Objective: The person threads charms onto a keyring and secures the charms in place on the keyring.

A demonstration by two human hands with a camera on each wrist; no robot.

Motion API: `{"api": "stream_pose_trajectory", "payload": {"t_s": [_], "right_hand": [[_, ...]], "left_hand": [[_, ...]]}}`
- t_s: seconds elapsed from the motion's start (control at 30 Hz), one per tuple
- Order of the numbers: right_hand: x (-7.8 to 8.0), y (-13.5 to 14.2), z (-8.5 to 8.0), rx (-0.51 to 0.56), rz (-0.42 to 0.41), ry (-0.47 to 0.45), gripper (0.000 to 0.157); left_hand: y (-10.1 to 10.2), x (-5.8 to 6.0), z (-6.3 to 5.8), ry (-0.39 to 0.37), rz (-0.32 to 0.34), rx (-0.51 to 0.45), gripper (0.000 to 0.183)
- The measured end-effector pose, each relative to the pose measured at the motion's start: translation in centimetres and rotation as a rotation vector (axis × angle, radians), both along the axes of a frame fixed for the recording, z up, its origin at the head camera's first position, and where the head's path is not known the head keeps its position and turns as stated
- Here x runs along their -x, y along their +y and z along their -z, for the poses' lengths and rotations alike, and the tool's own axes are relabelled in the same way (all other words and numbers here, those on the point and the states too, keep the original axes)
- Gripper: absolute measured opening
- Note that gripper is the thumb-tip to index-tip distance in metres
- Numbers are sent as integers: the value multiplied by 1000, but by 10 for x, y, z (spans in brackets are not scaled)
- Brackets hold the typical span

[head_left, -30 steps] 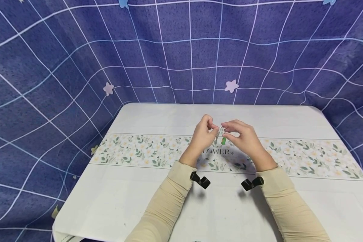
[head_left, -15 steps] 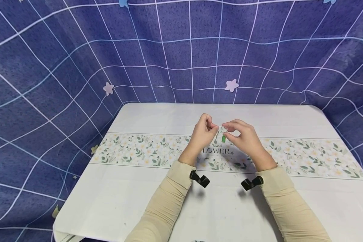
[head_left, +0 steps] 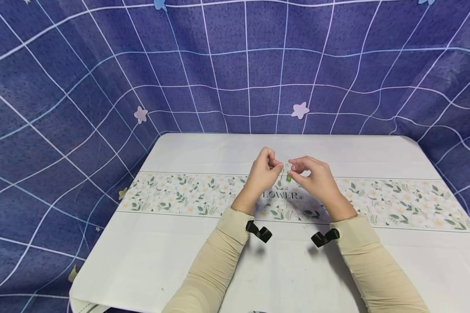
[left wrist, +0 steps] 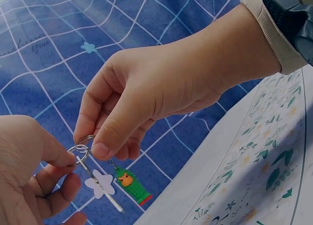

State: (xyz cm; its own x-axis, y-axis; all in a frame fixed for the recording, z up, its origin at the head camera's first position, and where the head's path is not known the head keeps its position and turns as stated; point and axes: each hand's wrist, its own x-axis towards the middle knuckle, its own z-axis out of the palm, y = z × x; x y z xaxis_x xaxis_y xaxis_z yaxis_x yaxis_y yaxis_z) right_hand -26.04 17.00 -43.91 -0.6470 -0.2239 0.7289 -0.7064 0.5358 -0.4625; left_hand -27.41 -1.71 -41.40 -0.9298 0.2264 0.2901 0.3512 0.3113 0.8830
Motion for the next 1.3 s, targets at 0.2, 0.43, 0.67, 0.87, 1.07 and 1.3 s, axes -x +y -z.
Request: {"api": "stream_pose_trajectory", "payload": {"t_s": [0.2,0.43,0.67,0.87,1.07,1.3], "right_hand": [[0,-1,2,17,1,14,33],[-1,-2,2,13,1,36,33],[1,-2,2,10,-23,94,34],[3,-2,5,34,-44,114,31],[3,-2,5,27,-36,101,31],[2,0,2,24,-32,71,33]], "left_hand": [[0,0,1,-2,3,-4,28],[0,0,0,-29,1,-45,30],[1,1,0,-57,4,-94,30],[2,1,-1,-70,5,-106,30],[2,1,-1,-77,3,-105,30],[1,2,-1,-60,14,-104,29]]}}
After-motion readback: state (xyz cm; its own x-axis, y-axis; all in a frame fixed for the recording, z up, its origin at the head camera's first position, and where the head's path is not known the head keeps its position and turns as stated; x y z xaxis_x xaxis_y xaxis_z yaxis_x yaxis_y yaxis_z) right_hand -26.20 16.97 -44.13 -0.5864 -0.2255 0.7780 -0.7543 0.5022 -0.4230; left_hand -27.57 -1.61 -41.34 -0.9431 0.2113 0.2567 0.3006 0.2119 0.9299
